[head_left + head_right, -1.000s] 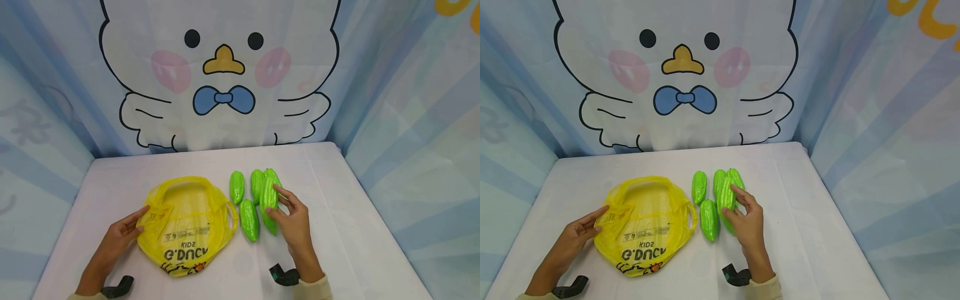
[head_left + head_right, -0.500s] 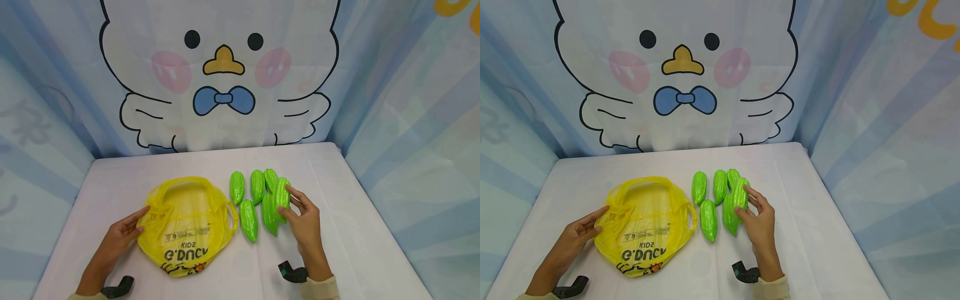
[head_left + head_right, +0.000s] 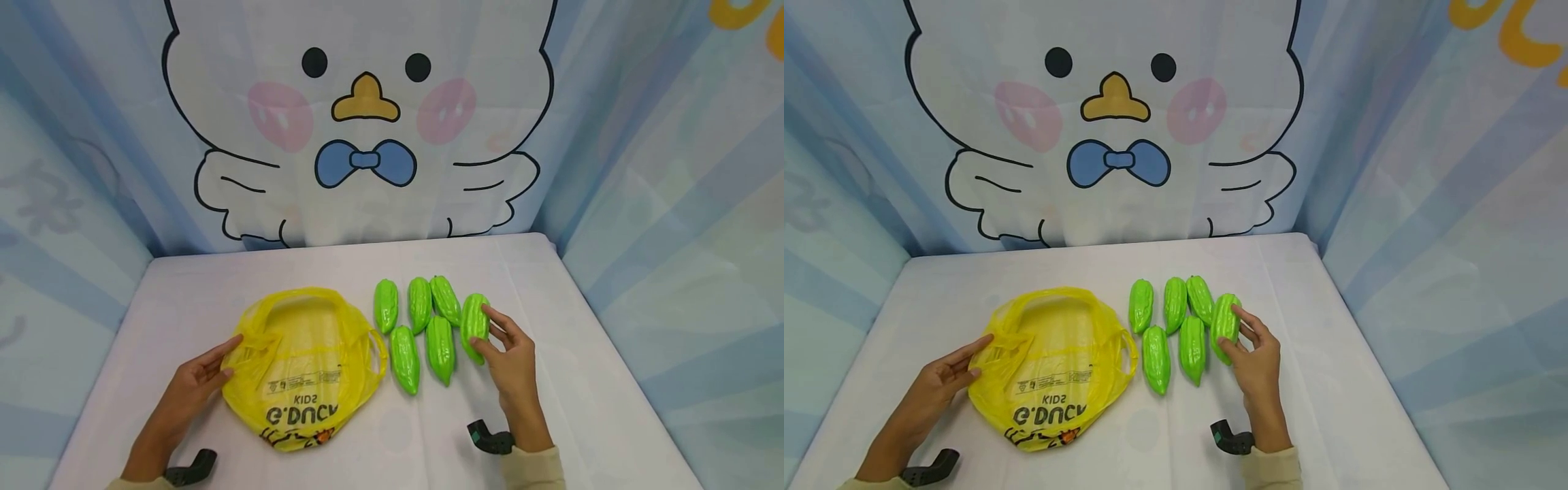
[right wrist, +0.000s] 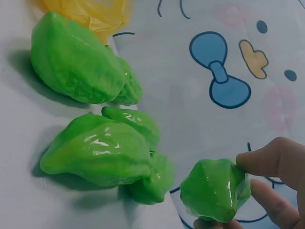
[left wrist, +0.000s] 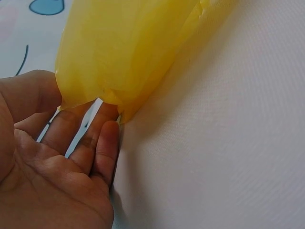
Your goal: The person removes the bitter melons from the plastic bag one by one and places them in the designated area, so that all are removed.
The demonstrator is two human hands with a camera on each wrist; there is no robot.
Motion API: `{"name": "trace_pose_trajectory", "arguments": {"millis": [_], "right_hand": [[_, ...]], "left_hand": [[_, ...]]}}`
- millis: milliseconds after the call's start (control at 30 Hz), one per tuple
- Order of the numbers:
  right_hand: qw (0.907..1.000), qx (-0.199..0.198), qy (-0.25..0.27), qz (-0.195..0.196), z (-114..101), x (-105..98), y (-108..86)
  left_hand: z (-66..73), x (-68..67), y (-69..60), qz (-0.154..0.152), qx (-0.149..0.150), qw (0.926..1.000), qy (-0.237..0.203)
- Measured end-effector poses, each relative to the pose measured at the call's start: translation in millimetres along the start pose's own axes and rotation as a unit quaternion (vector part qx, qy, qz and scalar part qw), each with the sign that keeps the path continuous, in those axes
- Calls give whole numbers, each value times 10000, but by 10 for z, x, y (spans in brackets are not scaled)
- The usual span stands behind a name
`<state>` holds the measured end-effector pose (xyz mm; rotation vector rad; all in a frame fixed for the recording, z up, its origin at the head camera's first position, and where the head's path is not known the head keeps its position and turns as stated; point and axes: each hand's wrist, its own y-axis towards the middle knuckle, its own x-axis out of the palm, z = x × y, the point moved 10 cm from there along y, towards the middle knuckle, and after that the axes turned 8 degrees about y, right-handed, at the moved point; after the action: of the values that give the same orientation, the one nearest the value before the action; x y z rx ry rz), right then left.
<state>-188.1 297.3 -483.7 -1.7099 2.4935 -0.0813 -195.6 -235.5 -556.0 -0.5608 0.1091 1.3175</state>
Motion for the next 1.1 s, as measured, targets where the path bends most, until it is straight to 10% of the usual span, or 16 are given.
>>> {"name": "trace_pose_trajectory", "arguments": {"millis": [1100], "right_hand": [[9971, 430, -617, 91, 409, -259, 163]], "left_hand": [[-42, -9, 26, 15, -75, 10000, 2]]}}
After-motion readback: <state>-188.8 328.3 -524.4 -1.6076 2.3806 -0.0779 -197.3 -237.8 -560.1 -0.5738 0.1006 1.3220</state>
